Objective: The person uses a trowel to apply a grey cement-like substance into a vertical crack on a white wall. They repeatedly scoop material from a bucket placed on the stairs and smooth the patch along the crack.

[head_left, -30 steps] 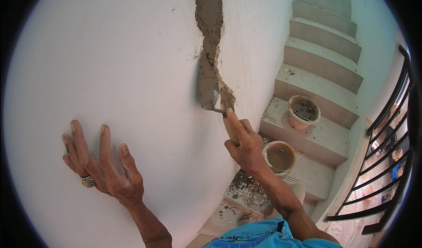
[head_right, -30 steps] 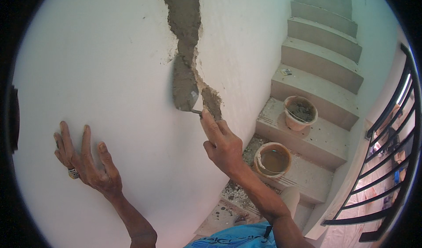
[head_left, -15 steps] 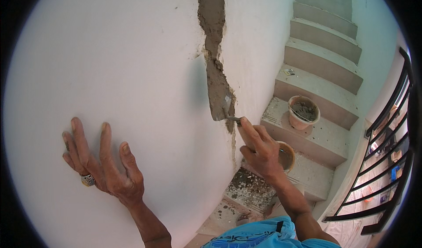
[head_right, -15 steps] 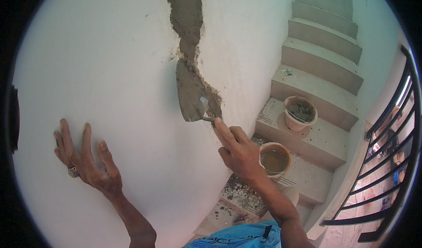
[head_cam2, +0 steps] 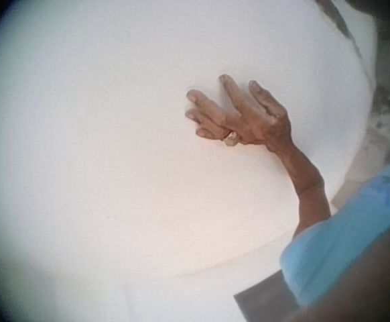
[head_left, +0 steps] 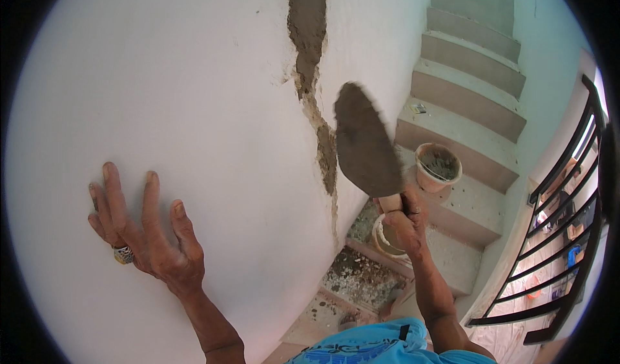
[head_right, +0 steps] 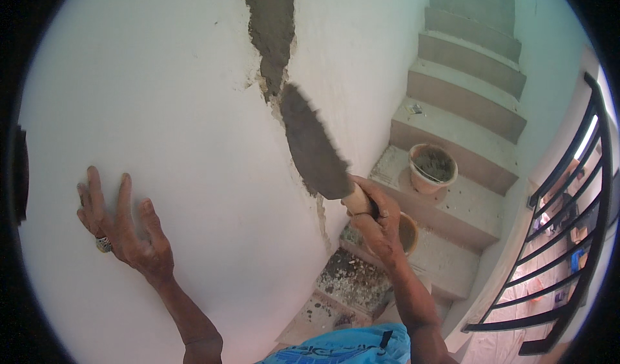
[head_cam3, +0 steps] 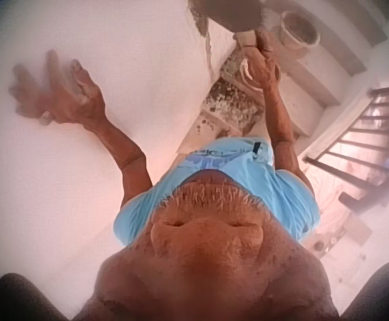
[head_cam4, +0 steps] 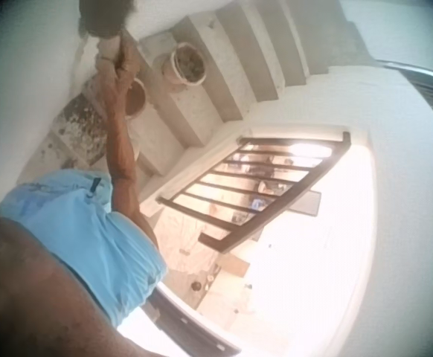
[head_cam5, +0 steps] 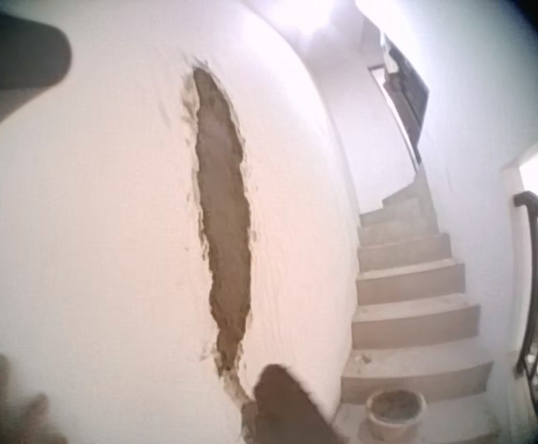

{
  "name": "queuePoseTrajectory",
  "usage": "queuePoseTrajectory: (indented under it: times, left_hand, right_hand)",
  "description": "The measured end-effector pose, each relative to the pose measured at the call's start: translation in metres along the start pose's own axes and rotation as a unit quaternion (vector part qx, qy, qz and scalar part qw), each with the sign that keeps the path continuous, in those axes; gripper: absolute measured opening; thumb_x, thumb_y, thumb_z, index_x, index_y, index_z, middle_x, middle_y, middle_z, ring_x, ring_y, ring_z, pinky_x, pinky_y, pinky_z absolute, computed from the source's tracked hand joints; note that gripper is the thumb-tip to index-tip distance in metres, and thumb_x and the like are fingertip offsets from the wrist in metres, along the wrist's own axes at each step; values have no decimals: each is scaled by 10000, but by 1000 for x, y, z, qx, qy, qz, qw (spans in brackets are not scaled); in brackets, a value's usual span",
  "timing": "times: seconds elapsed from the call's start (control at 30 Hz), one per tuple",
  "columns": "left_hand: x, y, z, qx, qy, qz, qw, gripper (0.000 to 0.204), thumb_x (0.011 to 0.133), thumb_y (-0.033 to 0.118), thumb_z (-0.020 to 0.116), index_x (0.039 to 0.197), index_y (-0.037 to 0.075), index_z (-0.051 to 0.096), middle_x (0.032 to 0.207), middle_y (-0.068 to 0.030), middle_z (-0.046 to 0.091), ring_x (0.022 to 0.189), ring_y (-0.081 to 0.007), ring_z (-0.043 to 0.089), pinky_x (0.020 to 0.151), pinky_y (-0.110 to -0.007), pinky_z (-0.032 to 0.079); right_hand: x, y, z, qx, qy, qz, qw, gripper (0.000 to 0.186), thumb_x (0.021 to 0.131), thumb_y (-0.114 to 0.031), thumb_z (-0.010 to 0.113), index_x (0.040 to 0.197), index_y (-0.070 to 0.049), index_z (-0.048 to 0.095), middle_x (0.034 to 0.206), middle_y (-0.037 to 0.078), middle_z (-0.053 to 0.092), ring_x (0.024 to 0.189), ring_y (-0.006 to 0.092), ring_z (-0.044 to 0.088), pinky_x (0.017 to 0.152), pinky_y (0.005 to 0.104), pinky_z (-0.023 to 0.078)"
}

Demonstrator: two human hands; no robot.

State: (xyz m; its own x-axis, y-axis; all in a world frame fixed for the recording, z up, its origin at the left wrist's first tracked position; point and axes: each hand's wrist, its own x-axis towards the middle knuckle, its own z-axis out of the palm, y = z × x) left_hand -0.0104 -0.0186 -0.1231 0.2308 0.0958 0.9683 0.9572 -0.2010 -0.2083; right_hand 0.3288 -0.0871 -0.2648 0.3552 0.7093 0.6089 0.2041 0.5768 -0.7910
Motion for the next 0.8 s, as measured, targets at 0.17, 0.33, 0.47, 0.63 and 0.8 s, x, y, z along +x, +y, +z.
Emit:
queuePoseTrajectory:
  times: [0.17, 0.33, 0.47, 0.63, 0.8]
  left_hand:
    - [0, 2, 2, -10, -2, -1, 1000, 300, 1010, 281, 560, 1207, 106, 702, 1526, -146, 490, 1502, -353, 310, 1252, -572, 157]
    - [0, 1, 3, -3, -4, 5, 1000, 304, 1008, 277, 556, 1179, 82, 715, 1512, -169, 503, 1491, -366, 327, 1251, -560, 158]
    - [5, 0, 0, 8, 10, 2, 1000, 302, 1012, 281, 551, 1174, 88, 718, 1510, -168, 508, 1489, -361, 336, 1251, -557, 162]
    - [1, 2, 2, -5, 5, 3, 1000, 291, 1003, 273, 563, 1178, 101, 720, 1513, -162, 507, 1494, -358, 328, 1252, -563, 158]
    - [-2, -1, 3, 1, 7, 9, 1000, 310, 1022, 299, 550, 1251, 140, 685, 1535, -126, 486, 1501, -335, 326, 1252, -585, 172]
  right_hand:
    - [9, 10, 7, 160, -2, -71, 985, 524, 811, -197, 611, 1291, 10, 580, 1023, 132, 641, 766, 190, 622, 641, 327, 519]
    - [45, 11, 44, 116, -25, 55, 991, 594, 868, -410, 584, 1243, 52, 581, 811, 103, 621, 611, 140, 561, 531, 296, 468]
    - [26, 13, 40, 176, -46, 99, 978, 505, 847, -268, 484, 1209, 73, 569, 761, 98, 611, 578, 126, 549, 519, 270, 433]
    - [2, 6, 36, 201, 9, 200, 959, 609, 860, -334, 529, 1284, 104, 520, 801, 80, 591, 582, 128, 562, 509, 280, 496]
    - [-8, -7, 42, 108, 24, 109, 988, 563, 798, -154, 570, 1324, 44, 558, 915, 123, 630, 722, 140, 605, 639, 289, 526]
